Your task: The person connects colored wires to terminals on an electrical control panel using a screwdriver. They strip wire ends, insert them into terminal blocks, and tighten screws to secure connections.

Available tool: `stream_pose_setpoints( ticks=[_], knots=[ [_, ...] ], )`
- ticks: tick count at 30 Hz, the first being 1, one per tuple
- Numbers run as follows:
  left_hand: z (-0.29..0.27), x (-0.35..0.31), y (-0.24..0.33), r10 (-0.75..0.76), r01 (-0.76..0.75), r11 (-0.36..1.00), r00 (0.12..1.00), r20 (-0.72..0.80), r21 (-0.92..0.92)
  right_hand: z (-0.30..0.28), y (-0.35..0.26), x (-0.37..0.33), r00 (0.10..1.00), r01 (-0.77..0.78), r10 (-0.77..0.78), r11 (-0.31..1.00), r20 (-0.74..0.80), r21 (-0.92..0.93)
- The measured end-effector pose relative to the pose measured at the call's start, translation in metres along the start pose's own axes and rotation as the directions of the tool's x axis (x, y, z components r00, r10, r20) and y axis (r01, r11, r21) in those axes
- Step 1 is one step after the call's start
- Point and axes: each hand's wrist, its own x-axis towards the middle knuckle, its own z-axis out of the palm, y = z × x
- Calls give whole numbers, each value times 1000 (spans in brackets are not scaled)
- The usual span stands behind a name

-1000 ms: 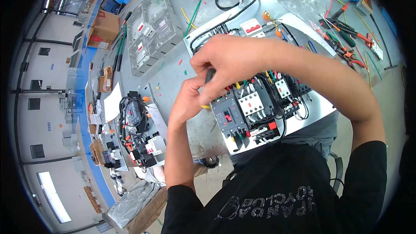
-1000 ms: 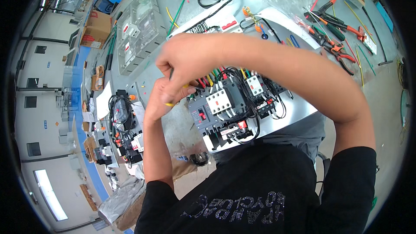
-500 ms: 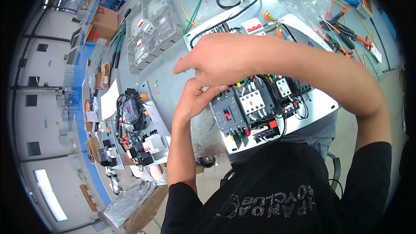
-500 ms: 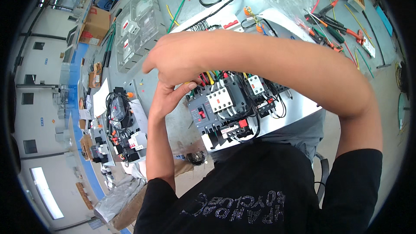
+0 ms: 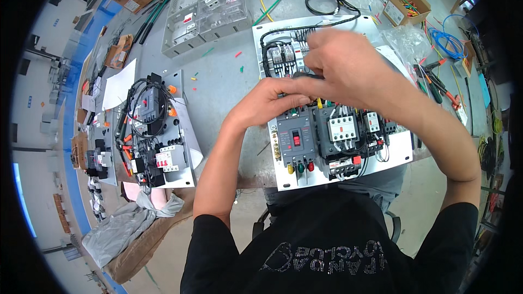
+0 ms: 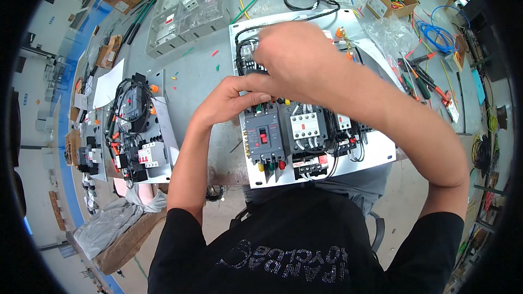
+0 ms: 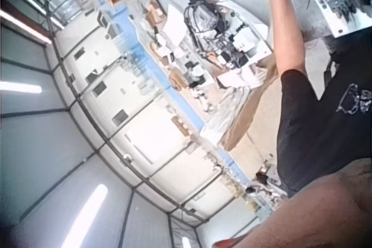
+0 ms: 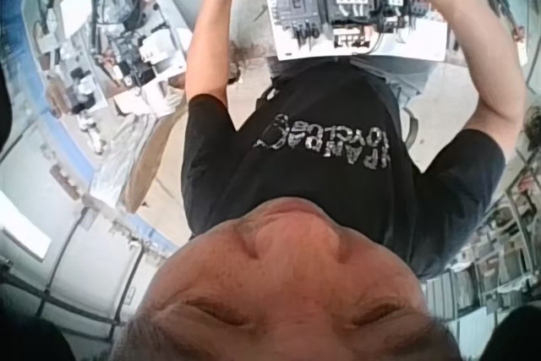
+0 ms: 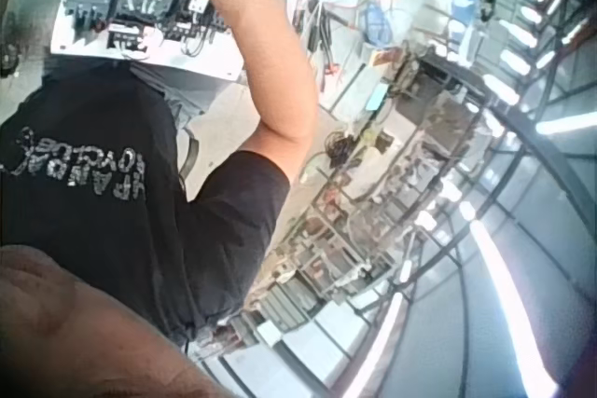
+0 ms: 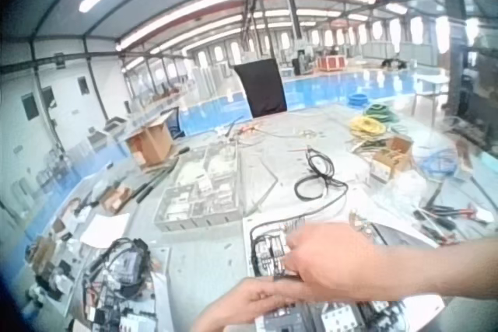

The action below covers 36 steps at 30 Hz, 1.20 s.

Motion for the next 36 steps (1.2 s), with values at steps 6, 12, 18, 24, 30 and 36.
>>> stream_pose_setpoints(
  ticks=[6,12,18,24,30,36],
  knots=[
    [-8,0,-4,-88,87,996,991,99,10,-38,8,5,958,-205,103,898,266,389],
    [-13,-3,-10,-64,64,998,992,106,1,-43,11,-2,938,323,-327,945,119,47],
    [-9,0,27,-345,340,938,932,107,61,-20,-7,4,982,178,-174,983,77,-51],
    [-8,-5,5,-179,186,981,978,105,-61,-32,-14,12,894,-210,130,967,430,144],
    [-12,-7,-12,-135,147,985,982,130,-90,-34,7,10,901,434,-431,896,51,-93],
    [-15,-4,-12,-183,193,980,970,161,-44,-33,-1,27,923,368,-341,918,179,-148]
  ],
)
